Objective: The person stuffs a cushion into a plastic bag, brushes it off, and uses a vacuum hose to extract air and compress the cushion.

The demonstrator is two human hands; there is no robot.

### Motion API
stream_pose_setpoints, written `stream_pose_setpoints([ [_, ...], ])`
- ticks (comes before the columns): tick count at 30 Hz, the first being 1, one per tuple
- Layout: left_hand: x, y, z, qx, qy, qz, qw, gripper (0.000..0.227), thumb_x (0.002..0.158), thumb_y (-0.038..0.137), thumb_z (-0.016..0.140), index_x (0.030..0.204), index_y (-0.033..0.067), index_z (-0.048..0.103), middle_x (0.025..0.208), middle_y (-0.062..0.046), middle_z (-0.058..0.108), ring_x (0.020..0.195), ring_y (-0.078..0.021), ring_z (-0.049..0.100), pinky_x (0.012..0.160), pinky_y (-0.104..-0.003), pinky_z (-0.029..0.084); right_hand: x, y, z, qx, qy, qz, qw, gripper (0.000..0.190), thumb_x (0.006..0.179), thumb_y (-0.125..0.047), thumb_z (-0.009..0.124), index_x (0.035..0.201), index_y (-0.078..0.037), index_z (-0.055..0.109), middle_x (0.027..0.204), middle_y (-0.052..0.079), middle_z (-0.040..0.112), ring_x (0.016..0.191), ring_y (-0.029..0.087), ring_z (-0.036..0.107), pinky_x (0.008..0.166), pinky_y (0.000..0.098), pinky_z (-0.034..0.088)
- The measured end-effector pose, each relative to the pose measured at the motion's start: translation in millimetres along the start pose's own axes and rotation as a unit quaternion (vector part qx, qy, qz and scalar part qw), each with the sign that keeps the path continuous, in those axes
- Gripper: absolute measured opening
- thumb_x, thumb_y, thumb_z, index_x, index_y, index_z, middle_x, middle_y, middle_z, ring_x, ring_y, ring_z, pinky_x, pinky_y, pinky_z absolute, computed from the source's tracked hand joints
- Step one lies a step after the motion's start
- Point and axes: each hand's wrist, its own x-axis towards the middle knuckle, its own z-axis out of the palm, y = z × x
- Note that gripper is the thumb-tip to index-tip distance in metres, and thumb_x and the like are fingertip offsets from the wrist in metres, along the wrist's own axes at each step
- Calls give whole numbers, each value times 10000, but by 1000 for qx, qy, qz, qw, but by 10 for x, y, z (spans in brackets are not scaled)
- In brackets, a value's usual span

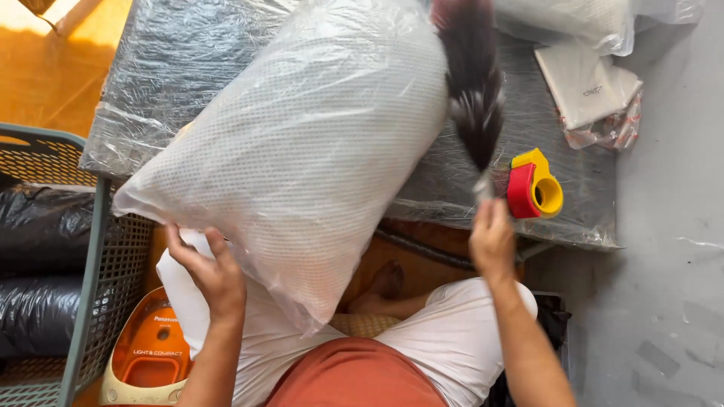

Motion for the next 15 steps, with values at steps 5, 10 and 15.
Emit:
stream_pose_setpoints([
  [5,-402,-333,-124,-128,-104,-356,920,871,933,575,401,1538,-25,221,1597,-242,283,1453,-360,338,1193,-424,259,-1034,6,286,40,-156,-249,955,243,978,-327,602,1019,-88,603,730,24,686,509,147,603,453,294,497],
  [10,-438,359,-45,-349,-197,-364,841,782,948,583,307,1449,2,460,1521,-140,507,1390,-252,479,1176,-351,322,-472,326,232,-23,-77,-236,968,155,900,-118,673,1036,-69,618,867,84,713,538,228,626,496,377,508],
  [15,-335,606,40,-239,-222,-318,890,694,959,475,402,1456,-9,432,1553,-130,470,1388,-231,462,1137,-316,339,-118,80,184,10,-22,9,1000,346,1116,-367,387,1059,-49,509,725,164,679,507,311,611,523,467,474],
])
